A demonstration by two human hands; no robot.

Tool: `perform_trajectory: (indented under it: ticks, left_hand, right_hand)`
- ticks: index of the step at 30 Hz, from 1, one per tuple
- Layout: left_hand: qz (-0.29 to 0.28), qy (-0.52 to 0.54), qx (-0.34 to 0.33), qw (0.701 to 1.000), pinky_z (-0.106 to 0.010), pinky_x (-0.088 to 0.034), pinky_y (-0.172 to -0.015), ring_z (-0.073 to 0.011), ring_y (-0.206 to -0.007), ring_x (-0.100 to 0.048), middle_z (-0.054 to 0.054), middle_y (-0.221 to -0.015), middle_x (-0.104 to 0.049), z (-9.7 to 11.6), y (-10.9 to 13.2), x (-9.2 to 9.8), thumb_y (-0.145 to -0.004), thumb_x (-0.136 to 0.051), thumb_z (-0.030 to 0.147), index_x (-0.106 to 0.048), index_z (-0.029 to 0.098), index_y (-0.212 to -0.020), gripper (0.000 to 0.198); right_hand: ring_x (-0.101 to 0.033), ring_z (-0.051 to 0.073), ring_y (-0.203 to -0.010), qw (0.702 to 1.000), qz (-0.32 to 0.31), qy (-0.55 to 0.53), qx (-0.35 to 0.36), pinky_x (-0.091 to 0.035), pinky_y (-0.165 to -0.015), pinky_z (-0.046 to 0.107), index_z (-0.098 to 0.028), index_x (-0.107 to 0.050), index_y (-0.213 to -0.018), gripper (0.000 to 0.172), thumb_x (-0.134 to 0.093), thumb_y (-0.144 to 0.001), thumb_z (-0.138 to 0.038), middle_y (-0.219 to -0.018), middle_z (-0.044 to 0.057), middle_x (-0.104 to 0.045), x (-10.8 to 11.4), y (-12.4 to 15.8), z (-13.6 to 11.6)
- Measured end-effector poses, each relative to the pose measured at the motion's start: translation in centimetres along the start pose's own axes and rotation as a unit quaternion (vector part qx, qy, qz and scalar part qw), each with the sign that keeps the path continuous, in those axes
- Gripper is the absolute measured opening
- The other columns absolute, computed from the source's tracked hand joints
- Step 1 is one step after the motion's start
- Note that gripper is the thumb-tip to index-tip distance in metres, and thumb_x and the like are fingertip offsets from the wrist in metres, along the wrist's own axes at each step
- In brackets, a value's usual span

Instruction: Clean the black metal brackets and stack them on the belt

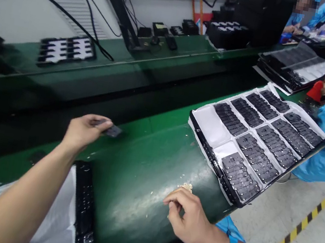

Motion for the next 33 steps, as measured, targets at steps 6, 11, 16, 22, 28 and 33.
perform_trajectory:
  ticks: [6,11,16,22,28,33]
  left_hand:
    - [-0.273,0.075,-0.143,0.948,-0.033,-0.055,-0.083,-0.0223,-0.085,-0.072,-0.005,-0.089,-0.079,11.6,12.9,-3.8,-0.088,-0.071,0.042,-0.077,0.020,-0.089,0.022]
    - [-0.313,0.126,-0.138,0.931,-0.028,-0.051,-0.077,-0.0182,-0.082,-0.069,-0.003,-0.089,-0.077,14.8,19.2,-5.4,-0.092,-0.071,0.030,-0.074,0.019,-0.094,0.012]
    - [-0.277,0.177,-0.102,0.939,-0.028,-0.049,-0.074,-0.0183,-0.080,-0.064,-0.003,-0.087,-0.073,12.9,21.3,-6.1,-0.094,-0.074,0.040,-0.073,0.017,-0.098,0.024]
    - [-0.247,0.186,-0.114,0.944,-0.028,-0.049,-0.075,-0.0175,-0.081,-0.066,-0.003,-0.084,-0.070,12.9,23.4,-6.2,-0.101,-0.064,0.038,-0.068,0.017,-0.087,0.026]
    - [-0.357,0.254,-0.037,0.898,-0.025,-0.054,-0.061,-0.0184,-0.073,-0.076,-0.005,-0.084,-0.074,14.0,25.3,-6.3,-0.104,-0.061,0.045,-0.056,0.018,-0.097,0.029]
    - [-0.355,0.360,-0.011,0.862,-0.025,-0.056,-0.062,-0.0175,-0.077,-0.076,-0.008,-0.094,-0.075,13.9,27.3,-7.1,-0.104,-0.062,0.055,-0.051,0.019,-0.102,0.037]
  right_hand:
    - [-0.068,0.018,-0.085,0.997,0.014,-0.004,-0.082,-0.058,-0.076,0.030,-0.021,-0.058,-0.137,0.041,-0.066,-0.098,-0.025,-0.110,0.007,-0.070,-1.0,-2.1,0.5]
    - [-0.058,0.014,-0.065,0.996,-0.030,-0.031,-0.078,-0.047,-0.066,0.027,-0.021,-0.062,-0.084,0.020,-0.067,-0.099,-0.033,-0.072,-0.002,-0.063,-1.6,-2.7,0.0]
    - [-0.060,0.013,-0.056,0.992,-0.016,-0.075,-0.102,-0.047,-0.055,0.024,-0.019,-0.064,-0.085,0.034,-0.058,-0.107,-0.045,-0.065,-0.001,-0.065,-1.0,-1.6,0.2]
    - [-0.069,0.016,-0.062,0.987,-0.027,-0.105,-0.116,-0.058,-0.061,0.027,-0.018,-0.074,-0.097,0.040,-0.062,-0.104,-0.056,-0.075,0.004,-0.075,0.2,-0.4,-0.4]
    - [-0.065,0.015,-0.058,0.990,0.051,-0.081,-0.107,-0.056,-0.057,0.026,-0.019,-0.076,-0.104,0.028,-0.074,-0.099,-0.046,-0.067,-0.001,-0.069,2.8,0.7,-1.9]
    - [-0.064,0.014,-0.053,0.978,0.032,-0.156,-0.132,-0.054,-0.055,0.026,-0.019,-0.071,-0.095,0.027,-0.072,-0.102,-0.046,-0.062,-0.001,-0.068,2.0,1.7,-1.6]
Point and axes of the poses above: each hand's wrist, its own y-axis away from the middle knuckle, its own x-axis out of the back of the hand, z = x × y, the point moved 3 cm from there along -y, towards the middle knuckle
